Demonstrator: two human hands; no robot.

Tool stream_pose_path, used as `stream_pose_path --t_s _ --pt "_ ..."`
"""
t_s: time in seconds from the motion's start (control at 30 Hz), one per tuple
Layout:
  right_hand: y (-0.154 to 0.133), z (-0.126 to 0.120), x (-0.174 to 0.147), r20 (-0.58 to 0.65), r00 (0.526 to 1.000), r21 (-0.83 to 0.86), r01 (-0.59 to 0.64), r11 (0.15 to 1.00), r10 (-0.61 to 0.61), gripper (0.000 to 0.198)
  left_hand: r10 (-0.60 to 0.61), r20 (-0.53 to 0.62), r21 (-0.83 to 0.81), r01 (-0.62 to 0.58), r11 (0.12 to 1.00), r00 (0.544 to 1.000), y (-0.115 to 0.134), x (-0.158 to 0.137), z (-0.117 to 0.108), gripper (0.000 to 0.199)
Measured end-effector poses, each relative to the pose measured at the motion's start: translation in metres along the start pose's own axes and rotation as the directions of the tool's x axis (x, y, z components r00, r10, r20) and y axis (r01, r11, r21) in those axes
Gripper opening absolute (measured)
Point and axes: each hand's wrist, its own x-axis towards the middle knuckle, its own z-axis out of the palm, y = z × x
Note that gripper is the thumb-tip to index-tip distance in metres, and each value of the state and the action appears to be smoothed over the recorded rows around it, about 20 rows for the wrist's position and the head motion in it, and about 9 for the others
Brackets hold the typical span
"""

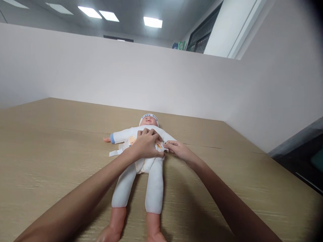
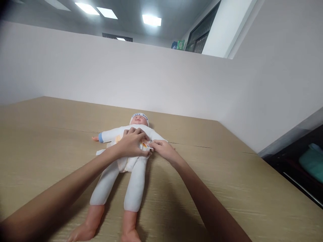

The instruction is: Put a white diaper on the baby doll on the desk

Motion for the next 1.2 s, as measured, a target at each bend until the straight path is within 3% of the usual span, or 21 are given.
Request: stream_pose_path --t_s 0.17,0.37,0.57,0.7,0.8,0.9,1.0,1.07,1.2 --pt "-0.005 0.014 0.024 0.006 0.999 -0.004 0.040 0.999 -0.040 0.046 -0.010 0.017 -0.029 0.010 1.000 1.000 -0.002 0.000 -0.001 0.071" --pt "-0.003 0.021 0.029 -0.013 0.993 0.003 0.116 0.993 -0.116 0.055 -0.011 0.034 -0.076 0.013 0.997 0.999 -0.003 0.000 -0.003 0.074" --pt "-0.006 0.021 0.016 -0.168 0.961 -0.008 0.221 0.975 -0.219 0.061 -0.017 0.071 -0.125 0.026 0.992 0.997 -0.002 -0.002 -0.007 0.077" --pt "0.009 0.033 -0.018 -0.251 0.855 -0.149 0.429 0.891 -0.453 0.050 -0.005 0.116 -0.215 0.030 0.976 0.993 -0.006 -0.004 -0.014 0.090" --pt "0.026 0.042 -0.039 -0.126 0.764 -0.312 0.575 0.756 -0.633 0.049 0.029 0.178 -0.317 0.029 0.948 0.984 -0.017 -0.006 -0.023 0.102" --pt "0.036 0.046 -0.041 -0.046 0.731 -0.432 0.600 0.674 -0.681 0.055 0.133 0.196 -0.513 -0.014 0.858 0.971 -0.029 -0.008 -0.032 0.101" --pt "0.037 0.044 -0.036 0.000 0.705 -0.513 0.609 0.605 -0.709 0.058 0.131 0.110 -0.705 -0.016 0.709 0.985 -0.037 -0.015 -0.034 0.072" --pt "0.037 0.042 -0.034 0.037 0.687 -0.538 0.626 0.565 -0.726 0.062 -0.010 -0.038 -0.751 -0.022 0.660 0.999 -0.042 -0.024 -0.030 0.052" --pt "0.036 0.041 -0.034 0.087 0.655 -0.527 0.670 0.523 -0.751 0.067 -0.308 -0.314 -0.683 0.011 0.730 0.898 -0.068 -0.052 -0.013 0.048"
